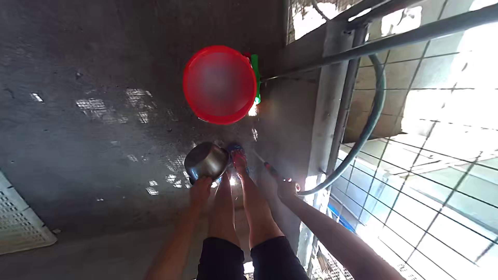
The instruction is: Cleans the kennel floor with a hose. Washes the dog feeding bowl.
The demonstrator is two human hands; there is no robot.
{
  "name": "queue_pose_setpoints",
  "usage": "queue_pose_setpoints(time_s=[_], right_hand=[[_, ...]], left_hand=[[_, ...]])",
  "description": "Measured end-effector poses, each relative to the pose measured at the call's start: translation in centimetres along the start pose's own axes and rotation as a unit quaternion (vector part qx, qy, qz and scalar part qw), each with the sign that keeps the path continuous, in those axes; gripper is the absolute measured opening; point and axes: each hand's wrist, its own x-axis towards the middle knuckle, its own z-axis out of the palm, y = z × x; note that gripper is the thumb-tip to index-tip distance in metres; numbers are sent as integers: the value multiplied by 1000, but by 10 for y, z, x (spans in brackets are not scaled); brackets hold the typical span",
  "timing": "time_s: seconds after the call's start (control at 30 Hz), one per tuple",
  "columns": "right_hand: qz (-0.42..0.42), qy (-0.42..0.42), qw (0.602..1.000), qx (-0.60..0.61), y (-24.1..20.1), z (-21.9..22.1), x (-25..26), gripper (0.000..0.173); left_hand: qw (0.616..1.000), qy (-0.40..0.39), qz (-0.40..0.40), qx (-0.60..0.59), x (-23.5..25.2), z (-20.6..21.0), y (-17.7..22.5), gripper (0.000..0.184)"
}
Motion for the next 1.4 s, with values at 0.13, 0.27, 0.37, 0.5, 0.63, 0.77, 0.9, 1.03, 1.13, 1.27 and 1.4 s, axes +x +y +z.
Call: queue_pose_setpoints(time_s=[0.13, 0.27, 0.37, 0.5, 0.63, 0.77, 0.9, 1.03, 1.13, 1.27, 1.4], right_hand=[[-13, 44, 998, -46, -5, -16, -10, 63], [-49, 71, 990, -112, -12, -40, -27, 53], [-62, 91, 985, -136, -18, -51, -33, 61], [-65, 86, 973, -203, -31, -60, -34, 60], [-50, 70, 968, -238, -46, -71, -40, 52], [-50, 65, 968, -238, -62, -96, -48, 60], [-81, 123, 982, -118, -89, -151, -54, 76], [-188, 208, 960, 25, -140, -216, -39, 52], [-241, 268, 930, 71, -181, -239, 7, 59], [-271, 340, 896, 88, -237, -272, 71, 90], [-256, 355, 898, 35, -272, -299, 121, 113]], left_hand=[[1000, 2, -18, -18, -19, -20, 5, 28], [997, 7, -58, -45, -33, -35, 3, 30], [994, 19, -82, -74, -42, -45, -5, 29], [984, 76, -93, -129, -52, -46, -26, 29], [971, 108, -107, -187, -62, -49, -42, 32], [958, 129, -131, -219, -63, -51, -48, 37], [944, 161, -178, -227, -62, -64, -38, 43], [895, 217, -243, -306, -52, -72, -23, 41], [847, 263, -271, -375, -39, -69, -20, 37], [783, 319, -287, -450, -16, -60, -16, 32], [703, 380, -268, -537, 3, -51, -12, 22]])
